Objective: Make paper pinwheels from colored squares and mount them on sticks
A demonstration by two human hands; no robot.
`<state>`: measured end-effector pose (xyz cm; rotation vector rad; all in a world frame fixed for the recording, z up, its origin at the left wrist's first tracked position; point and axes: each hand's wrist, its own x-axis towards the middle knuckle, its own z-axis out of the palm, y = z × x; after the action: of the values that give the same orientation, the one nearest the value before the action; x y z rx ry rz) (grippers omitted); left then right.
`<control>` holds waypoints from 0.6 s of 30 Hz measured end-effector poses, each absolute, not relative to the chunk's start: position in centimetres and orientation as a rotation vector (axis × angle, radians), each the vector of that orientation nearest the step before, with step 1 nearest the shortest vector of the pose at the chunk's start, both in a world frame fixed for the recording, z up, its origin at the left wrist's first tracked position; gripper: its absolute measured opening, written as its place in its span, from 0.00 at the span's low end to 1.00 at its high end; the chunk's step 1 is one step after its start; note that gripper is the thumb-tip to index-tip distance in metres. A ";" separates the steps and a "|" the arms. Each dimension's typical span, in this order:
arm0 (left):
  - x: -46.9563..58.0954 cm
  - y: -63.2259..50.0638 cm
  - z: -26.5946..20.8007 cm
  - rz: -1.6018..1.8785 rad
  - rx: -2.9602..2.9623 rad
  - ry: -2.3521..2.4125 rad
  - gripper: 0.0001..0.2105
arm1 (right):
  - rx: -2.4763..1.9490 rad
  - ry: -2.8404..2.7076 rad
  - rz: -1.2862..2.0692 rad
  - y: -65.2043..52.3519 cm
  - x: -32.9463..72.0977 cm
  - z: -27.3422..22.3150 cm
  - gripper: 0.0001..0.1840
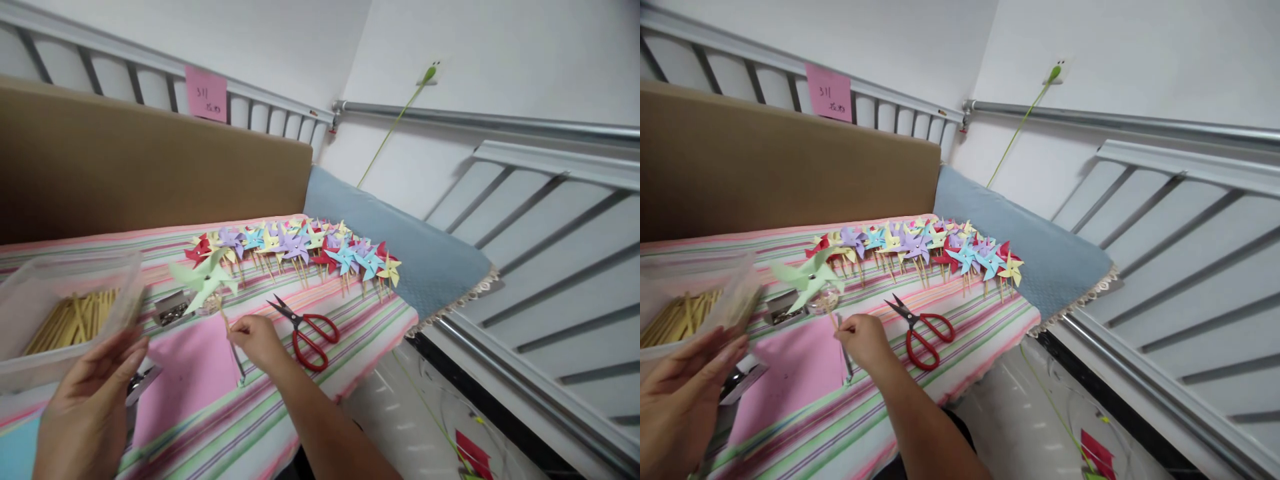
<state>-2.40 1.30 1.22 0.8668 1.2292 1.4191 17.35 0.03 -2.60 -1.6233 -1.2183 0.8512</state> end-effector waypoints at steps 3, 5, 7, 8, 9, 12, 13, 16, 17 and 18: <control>-1.8 0.6 2.2 1.380 0.775 1.206 0.20 | -1.689 -1.121 0.796 0.6 19.0 -2.1 0.04; -1.5 0.3 2.7 1.358 0.750 1.187 0.19 | -1.741 -1.094 0.757 0.9 19.9 -2.1 0.05; -1.5 0.2 2.6 1.349 0.742 1.146 0.19 | -1.781 -1.072 0.725 1.2 20.8 -2.5 0.06; -1.5 0.2 2.4 1.349 0.741 1.127 0.19 | -1.805 -1.057 0.711 1.4 21.1 -2.8 0.07; -1.6 0.2 2.2 1.348 0.748 1.115 0.19 | -1.828 -1.042 0.699 1.6 21.4 -3.1 0.07; -1.9 0.5 1.4 1.340 0.782 1.087 0.19 | -1.896 -1.003 0.675 2.8 22.2 -4.2 0.08; -2.0 0.6 1.2 1.341 0.788 1.073 0.19 | -1.921 -0.993 0.668 3.4 22.5 -4.5 0.09; -2.4 0.8 1.0 1.349 0.799 1.035 0.19 | -1.997 -0.982 0.633 5.6 23.3 -5.0 0.10; -2.6 0.8 1.1 1.353 0.807 1.034 0.19 | -2.022 -0.978 0.602 6.4 23.5 -5.1 0.11; -2.8 0.9 1.2 1.354 0.815 1.041 0.19 | -2.044 -0.973 0.562 7.1 23.7 -5.0 0.12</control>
<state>-2.83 0.88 1.19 0.8147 1.0407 1.3542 23.70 7.05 -5.02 -2.0438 -0.9731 0.5618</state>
